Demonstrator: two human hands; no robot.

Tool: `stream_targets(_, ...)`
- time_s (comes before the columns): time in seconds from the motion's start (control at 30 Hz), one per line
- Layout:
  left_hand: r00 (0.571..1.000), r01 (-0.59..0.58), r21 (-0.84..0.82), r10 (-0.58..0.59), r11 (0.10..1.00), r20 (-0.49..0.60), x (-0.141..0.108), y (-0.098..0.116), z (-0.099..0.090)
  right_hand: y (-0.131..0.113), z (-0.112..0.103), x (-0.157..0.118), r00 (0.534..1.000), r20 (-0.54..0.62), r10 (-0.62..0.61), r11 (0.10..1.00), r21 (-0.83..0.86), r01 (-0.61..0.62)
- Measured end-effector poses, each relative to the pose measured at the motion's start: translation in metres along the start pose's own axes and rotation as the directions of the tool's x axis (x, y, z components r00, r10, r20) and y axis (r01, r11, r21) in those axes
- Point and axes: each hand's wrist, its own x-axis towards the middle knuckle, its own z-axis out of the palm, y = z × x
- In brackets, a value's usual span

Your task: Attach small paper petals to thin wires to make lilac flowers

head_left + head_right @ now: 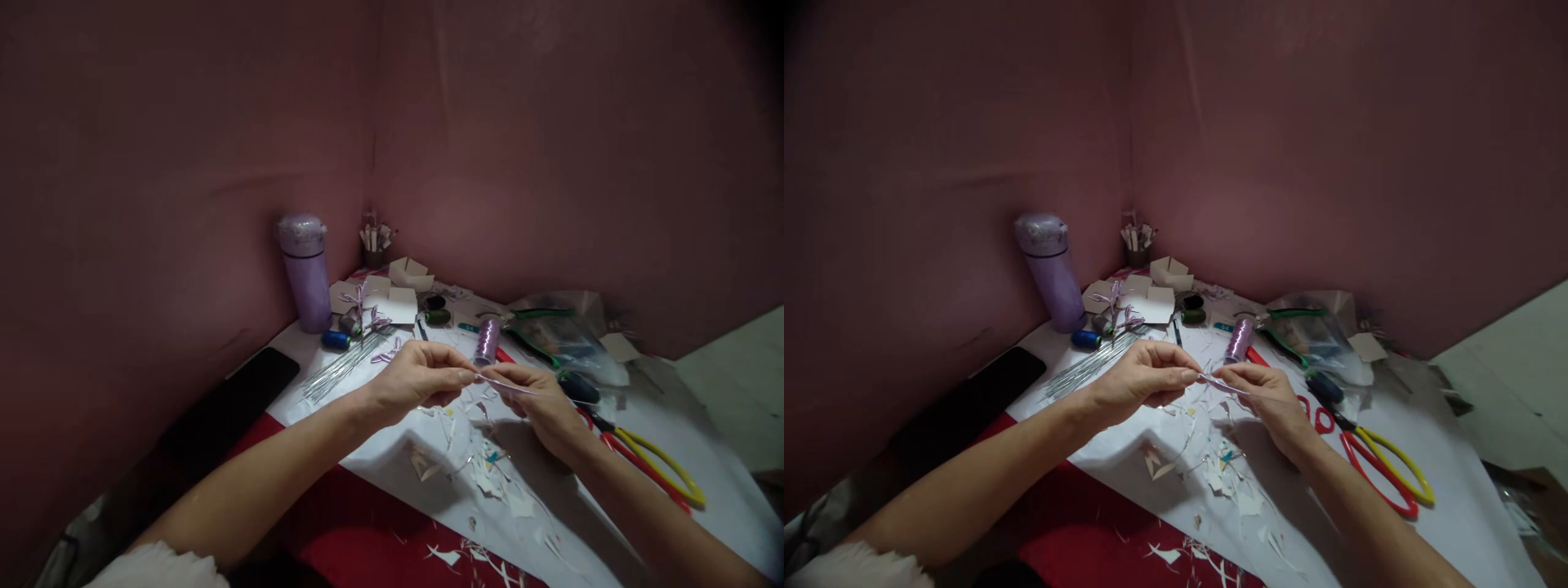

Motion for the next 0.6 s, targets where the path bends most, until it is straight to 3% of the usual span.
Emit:
stream_targets(0.2,0.981,-0.184,0.164,0.190,0.969,-0.024,-0.001,0.001,0.002,0.002,0.003,0.009,0.998,0.065,0.020,0.999,-0.045,-0.017)
stream_targets(0.3,0.957,-0.288,0.179,0.274,0.941,0.100,-0.003,0.002,0.004,0.006,0.004,0.016,0.995,0.101,0.021,0.998,-0.053,-0.016)
stream_targets(0.43,0.927,-0.342,0.325,0.260,0.882,0.271,-0.006,0.003,0.004,0.005,0.002,0.026,0.996,0.094,0.012,0.997,-0.076,-0.005)
stream_targets(0.5,0.900,-0.422,0.486,0.291,0.765,0.324,-0.007,0.003,0.001,0.001,-0.002,0.031,0.998,0.070,-0.005,0.995,-0.096,0.012)
stream_targets(0.6,0.854,-0.511,0.752,0.347,0.416,0.388,-0.006,0.002,-0.006,-0.006,-0.012,0.038,0.999,0.042,-0.029,0.991,-0.129,0.034)
